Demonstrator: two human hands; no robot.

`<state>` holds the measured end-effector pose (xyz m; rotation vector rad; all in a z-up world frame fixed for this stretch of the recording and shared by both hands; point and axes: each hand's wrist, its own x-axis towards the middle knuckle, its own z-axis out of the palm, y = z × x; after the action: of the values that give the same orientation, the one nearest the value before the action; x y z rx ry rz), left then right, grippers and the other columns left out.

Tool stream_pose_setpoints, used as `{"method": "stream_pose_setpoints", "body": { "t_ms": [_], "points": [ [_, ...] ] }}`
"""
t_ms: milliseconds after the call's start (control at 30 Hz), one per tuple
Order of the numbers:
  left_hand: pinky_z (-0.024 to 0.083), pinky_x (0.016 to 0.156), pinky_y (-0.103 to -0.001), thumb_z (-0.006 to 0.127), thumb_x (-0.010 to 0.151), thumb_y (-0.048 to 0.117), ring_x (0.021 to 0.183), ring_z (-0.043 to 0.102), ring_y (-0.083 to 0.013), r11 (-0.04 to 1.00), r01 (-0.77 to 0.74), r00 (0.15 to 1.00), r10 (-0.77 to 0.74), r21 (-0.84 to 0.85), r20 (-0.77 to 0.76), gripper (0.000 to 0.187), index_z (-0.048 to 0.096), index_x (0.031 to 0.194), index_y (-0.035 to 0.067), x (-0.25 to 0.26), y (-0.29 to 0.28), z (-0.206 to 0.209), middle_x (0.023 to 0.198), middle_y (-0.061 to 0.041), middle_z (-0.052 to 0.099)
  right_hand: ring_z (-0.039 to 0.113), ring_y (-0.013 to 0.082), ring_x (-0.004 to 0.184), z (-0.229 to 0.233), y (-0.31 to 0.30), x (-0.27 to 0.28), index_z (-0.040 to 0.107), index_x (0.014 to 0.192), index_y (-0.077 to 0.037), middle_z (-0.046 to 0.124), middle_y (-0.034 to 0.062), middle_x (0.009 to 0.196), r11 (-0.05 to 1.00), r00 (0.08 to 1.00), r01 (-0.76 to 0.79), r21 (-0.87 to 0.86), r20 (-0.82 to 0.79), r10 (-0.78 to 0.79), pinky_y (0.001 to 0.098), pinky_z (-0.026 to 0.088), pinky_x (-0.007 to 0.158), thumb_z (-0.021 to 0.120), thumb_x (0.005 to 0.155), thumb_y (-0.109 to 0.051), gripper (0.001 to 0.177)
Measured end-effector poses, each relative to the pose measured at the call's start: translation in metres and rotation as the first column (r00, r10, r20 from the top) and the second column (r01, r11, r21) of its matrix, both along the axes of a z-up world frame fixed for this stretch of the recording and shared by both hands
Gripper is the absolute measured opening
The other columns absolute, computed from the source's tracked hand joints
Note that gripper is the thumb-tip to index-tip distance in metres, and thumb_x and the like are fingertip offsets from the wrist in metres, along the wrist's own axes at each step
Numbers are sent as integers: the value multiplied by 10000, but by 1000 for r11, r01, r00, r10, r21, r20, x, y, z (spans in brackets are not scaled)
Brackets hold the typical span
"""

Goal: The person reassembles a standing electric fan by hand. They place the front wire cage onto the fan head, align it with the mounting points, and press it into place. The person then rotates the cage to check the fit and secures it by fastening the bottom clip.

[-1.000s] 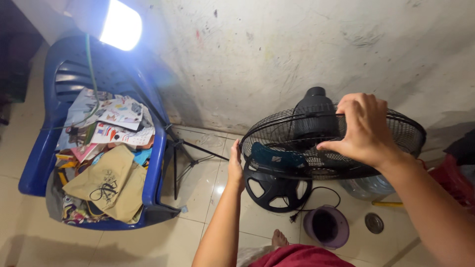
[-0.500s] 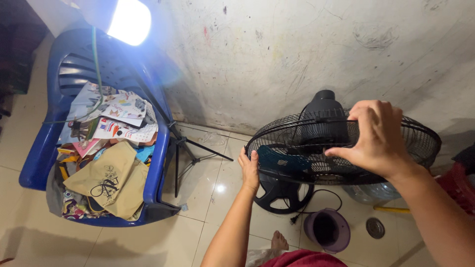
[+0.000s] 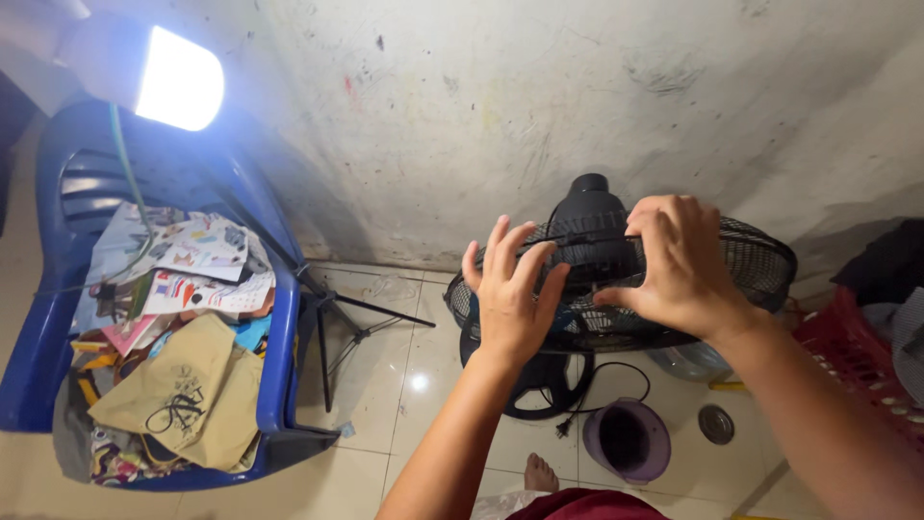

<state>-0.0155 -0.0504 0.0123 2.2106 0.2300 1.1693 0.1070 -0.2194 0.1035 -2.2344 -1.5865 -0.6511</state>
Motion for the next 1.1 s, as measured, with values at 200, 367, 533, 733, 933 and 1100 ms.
{"method": "stream_pose_setpoints", "body": {
  "t_ms": [200, 367, 533, 733, 933, 1100],
  "points": [
    [291, 1173, -557, 769, 914, 298, 1369, 511, -336, 992, 115, 993, -115, -54, -11, 270, 671, 1046, 85, 2, -10, 24, 1360, -121, 587, 463, 341, 1088, 1, -22, -18, 507, 1093, -71, 502, 146, 1187, 998, 1000, 28, 60, -7, -28, 517, 346, 945, 937, 531, -523, 840],
    [241, 1156, -587, 731, 910, 340, 1384, 465, -376, 990, 140, 988, -138, 25, -65, 281, 674, 870, 67, -11, -12, 23, 1390, -168, 572, 467, 353, 1059, 2, -38, -35, 517, 1059, -86, 500, 155, 1147, 992, 993, 116, 55, 0, -116, 525, 333, 891, 949, 485, -515, 837],
    [221, 1158, -560, 717, 910, 342, 1419, 438, -371, 989, 137, 986, -141, -45, -92, 360, 640, 719, 47, -8, -9, 20, 1378, -137, 593, 530, 285, 1063, 10, -36, -36, 528, 1080, -103, 569, 93, 1140, 998, 987, 70, 5, -144, -69, 476, 356, 889, 955, 533, -459, 780],
    [229, 1174, -513, 714, 909, 342, 1464, 408, -363, 974, 160, 981, -174, -158, -83, 385, 641, 689, 35, 5, 22, 5, 1446, -122, 580, 523, 292, 1127, 12, -24, -34, 527, 1240, -72, 578, 101, 1218, 995, 990, 97, -5, -107, -97, 495, 364, 969, 911, 650, -474, 810],
    [194, 1184, -518, 719, 888, 327, 1488, 348, -374, 953, 185, 974, -211, -238, -88, 345, 667, 696, 46, 15, 41, -18, 1487, -120, 545, 481, 310, 1132, -3, -19, -38, 496, 1382, -75, 518, 119, 1253, 992, 983, 127, -16, -130, -128, 494, 362, 1004, 894, 745, -425, 829],
    [94, 1234, -566, 718, 911, 334, 1552, 264, -393, 942, 180, 975, -209, -282, -75, 364, 626, 715, 40, 9, 24, -20, 1522, -111, 519, 496, 294, 1130, -6, -23, -42, 524, 1326, -129, 537, 82, 1225, 990, 976, 143, 3, -167, -140, 496, 357, 1007, 910, 686, -373, 786]
  ]
}}
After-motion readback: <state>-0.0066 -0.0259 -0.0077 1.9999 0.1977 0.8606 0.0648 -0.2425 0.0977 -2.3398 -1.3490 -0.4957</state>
